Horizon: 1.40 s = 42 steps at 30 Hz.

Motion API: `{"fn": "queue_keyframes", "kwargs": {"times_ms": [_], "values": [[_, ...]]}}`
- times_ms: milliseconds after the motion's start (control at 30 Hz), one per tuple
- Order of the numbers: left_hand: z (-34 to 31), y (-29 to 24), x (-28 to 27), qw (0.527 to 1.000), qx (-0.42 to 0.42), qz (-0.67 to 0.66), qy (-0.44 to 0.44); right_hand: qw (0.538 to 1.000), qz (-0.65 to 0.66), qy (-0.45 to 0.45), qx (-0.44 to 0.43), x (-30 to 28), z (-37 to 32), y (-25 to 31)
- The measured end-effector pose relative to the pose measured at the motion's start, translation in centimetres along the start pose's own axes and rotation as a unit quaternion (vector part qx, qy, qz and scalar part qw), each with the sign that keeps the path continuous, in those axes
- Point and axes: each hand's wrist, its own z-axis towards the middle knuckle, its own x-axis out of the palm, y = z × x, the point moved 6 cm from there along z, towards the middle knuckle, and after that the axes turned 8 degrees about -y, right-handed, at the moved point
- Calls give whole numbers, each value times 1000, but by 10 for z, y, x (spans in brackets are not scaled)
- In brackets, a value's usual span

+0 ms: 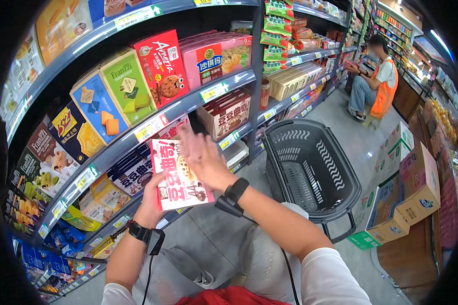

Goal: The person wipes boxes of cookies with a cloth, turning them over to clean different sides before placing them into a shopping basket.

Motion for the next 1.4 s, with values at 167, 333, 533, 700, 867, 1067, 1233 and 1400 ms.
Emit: {"fn": "queue_keyframes", "kwargs": {"times_ms": [167, 333, 533, 700, 867, 1067, 1233, 1400], "values": [[0, 9, -3, 999, -25, 26, 18, 817, 486, 55, 305, -3, 4, -45], [7, 12, -1, 993, 83, 82, 0, 677, 608, 99, 403, 6, 1, -81], [-26, -17, -5, 958, 245, 151, 10, 599, 682, 168, 386, 48, -27, -33], [-32, -19, -26, 925, 317, 208, 7, 601, 696, 164, 357, 24, -19, -7], [-28, 4, -70, 887, 364, 282, -18, 520, 774, 109, 345, 20, -18, 10], [-68, -13, -34, 483, 637, 600, 12, 757, 644, -109, -22, 4, -46, 77], [-55, -8, -16, 840, 315, 442, -13, 718, 694, 59, -8, 70, -78, 39], [-37, -8, 2, 865, 335, 372, -33, 619, 648, 52, 442, 42, -53, 18]]}}
